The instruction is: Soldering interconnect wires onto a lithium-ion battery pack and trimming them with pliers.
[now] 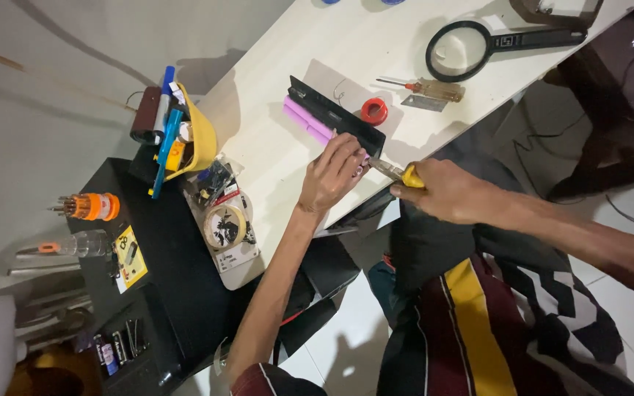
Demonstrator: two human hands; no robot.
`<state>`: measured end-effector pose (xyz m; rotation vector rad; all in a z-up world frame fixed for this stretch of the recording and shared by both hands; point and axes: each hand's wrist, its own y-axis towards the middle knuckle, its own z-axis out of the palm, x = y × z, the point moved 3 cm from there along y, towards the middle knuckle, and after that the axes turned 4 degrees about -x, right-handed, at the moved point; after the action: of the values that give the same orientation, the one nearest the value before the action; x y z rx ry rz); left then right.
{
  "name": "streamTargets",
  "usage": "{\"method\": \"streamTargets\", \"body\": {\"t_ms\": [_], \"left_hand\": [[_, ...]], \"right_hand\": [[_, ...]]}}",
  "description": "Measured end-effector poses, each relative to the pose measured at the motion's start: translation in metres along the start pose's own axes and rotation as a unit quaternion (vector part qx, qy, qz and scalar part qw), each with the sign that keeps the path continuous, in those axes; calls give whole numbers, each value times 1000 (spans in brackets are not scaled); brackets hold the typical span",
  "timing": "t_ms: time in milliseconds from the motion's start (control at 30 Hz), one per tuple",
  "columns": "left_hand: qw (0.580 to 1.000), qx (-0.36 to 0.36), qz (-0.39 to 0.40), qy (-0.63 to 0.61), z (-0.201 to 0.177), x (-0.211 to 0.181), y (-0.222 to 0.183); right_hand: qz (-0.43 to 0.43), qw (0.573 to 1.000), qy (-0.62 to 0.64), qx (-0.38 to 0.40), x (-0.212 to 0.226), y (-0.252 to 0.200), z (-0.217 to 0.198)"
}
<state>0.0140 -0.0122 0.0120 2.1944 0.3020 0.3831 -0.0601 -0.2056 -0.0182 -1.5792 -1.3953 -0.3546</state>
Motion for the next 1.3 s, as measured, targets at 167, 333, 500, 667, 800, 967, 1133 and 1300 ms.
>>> {"method": "streamTargets", "body": {"t_ms": [167,333,500,667,800,967,1133,1300], "left_hand": [[1000,3,1,10,-6,-7,12],[1000,3,-1,-6,-7,-9,17],[1000,3,-20,-5,-8,-11,20],[999,11,-33,-9,-6,-4,8],[998,13,-52,-27,-3,0,3],[995,4,-83,-59,-3,0,0],[993,-25,-95,-70,0,1,-9],[986,-43,-118,-107,-7,0,-6]], "right_hand": [[-26,999,-39,-21,13,-14,-4],[-21,999,-50,-2,32,-33,-19],[-23,998,46,25,14,-25,-17],[22,954,273,126,19,-40,-15],[73,945,290,134,43,-57,-31],[36,945,304,118,25,-49,-19],[-42,939,328,96,14,-41,-18],[-59,924,357,122,11,-37,-16]]}}
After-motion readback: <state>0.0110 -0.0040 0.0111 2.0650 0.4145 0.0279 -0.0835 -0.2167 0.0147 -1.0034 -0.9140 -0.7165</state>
